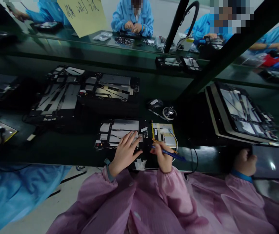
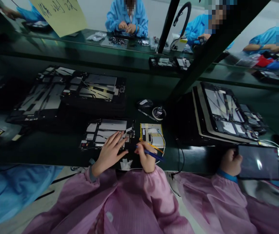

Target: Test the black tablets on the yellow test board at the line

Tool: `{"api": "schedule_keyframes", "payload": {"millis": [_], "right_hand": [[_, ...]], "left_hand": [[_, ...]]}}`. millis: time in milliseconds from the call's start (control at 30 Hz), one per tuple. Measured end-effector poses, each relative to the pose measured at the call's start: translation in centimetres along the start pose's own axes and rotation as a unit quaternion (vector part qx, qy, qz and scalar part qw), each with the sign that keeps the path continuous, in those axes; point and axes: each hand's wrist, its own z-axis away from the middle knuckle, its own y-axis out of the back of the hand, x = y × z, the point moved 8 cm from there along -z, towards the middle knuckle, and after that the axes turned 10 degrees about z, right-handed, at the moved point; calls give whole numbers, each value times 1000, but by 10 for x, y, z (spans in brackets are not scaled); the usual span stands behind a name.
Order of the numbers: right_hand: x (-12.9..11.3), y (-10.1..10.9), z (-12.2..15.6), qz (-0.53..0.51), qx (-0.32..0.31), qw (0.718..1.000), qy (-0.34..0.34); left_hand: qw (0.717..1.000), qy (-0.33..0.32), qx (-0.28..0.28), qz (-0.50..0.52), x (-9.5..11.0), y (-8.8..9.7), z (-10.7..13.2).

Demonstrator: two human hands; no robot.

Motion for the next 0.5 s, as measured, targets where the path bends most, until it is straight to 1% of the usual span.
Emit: {"api": "schedule_keyframes", "payload": {"millis": [33,67,100,133,167,200,233,267,300,333,367,433,500], "right_hand": [[11,25,4,24,49,998,-12],[24,56,8,68,111,991,-23],[37,87,13,130,168,977,-35],[49,117,18,203,209,956,-43],[60,144,23,277,239,929,-45],[72,165,26,342,240,907,-45],[85,180,28,407,219,885,-55],[100,192,29,465,190,861,-77],[115,200,29,511,149,840,-104],[130,205,28,545,109,821,-133],[142,209,27,562,87,808,-155],[157,211,20,574,68,796,-178],[166,211,9,576,62,793,-187]], "left_hand": [[1000,-4,-1,7,1,1,1],[1000,-8,1,14,2,3,2],[1000,-12,6,20,4,6,3],[999,-18,13,24,7,9,4],[999,-25,20,25,10,12,5],[999,-37,26,25,15,14,6],[998,-52,27,22,19,14,6],[997,-69,24,18,24,13,5],[996,-86,19,13,28,10,4],[995,-98,15,9,31,7,1],[995,-103,16,6,32,3,-2],[995,-94,30,4,31,-2,-9],[995,-85,38,23,29,-4,-13]]}}
